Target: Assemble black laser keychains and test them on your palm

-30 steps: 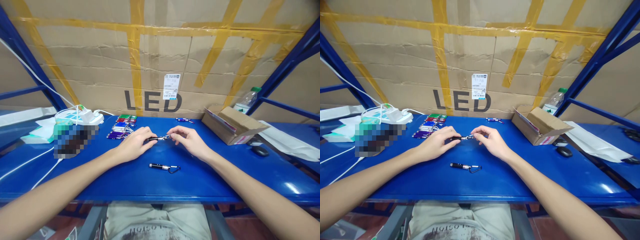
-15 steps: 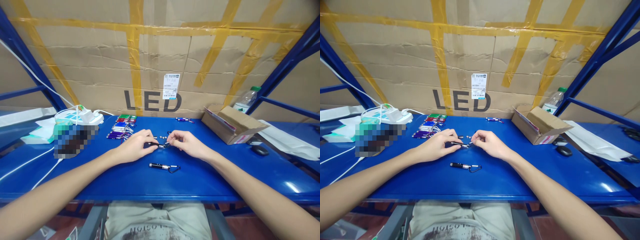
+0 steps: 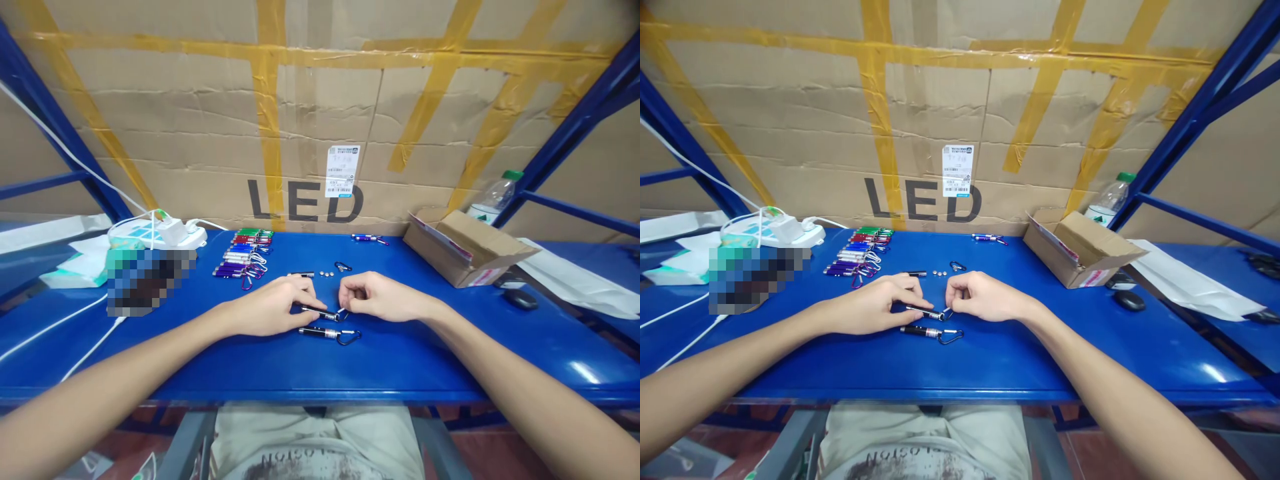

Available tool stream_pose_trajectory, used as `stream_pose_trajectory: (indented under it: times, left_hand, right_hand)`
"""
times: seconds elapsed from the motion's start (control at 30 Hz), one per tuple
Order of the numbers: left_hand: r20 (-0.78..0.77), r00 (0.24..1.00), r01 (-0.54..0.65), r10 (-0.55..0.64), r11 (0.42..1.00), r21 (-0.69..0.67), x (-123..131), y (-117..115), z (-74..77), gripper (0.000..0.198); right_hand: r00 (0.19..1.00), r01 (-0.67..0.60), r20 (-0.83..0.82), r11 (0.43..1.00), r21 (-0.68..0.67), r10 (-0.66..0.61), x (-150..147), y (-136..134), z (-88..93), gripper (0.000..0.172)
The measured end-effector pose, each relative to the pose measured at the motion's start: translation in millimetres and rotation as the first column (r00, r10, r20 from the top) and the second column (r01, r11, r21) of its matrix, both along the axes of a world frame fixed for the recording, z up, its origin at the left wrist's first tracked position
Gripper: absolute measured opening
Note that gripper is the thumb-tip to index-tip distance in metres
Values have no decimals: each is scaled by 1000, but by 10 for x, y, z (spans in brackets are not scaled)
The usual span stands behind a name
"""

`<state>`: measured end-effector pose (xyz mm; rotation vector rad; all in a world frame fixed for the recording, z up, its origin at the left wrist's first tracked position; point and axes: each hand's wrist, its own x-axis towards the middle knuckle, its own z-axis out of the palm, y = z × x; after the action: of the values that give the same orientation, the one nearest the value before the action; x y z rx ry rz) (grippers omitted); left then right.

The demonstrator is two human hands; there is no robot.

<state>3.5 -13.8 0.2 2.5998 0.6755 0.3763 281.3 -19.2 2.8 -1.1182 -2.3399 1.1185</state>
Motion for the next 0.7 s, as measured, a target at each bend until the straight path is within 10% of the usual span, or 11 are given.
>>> stream_pose_trajectory:
  times: [0.47,0.7]
  left_hand:
    - [35,999,-4,8,994,-111,-1,-23,49,17]
    - [65,998,7,0,996,-94,6,-12,43,15]
  right_hand:
    - [989,-73,142,984,161,51,-9,-84,58,20]
    - [986,89,98,930,357,-132,-84,-15,-96,31]
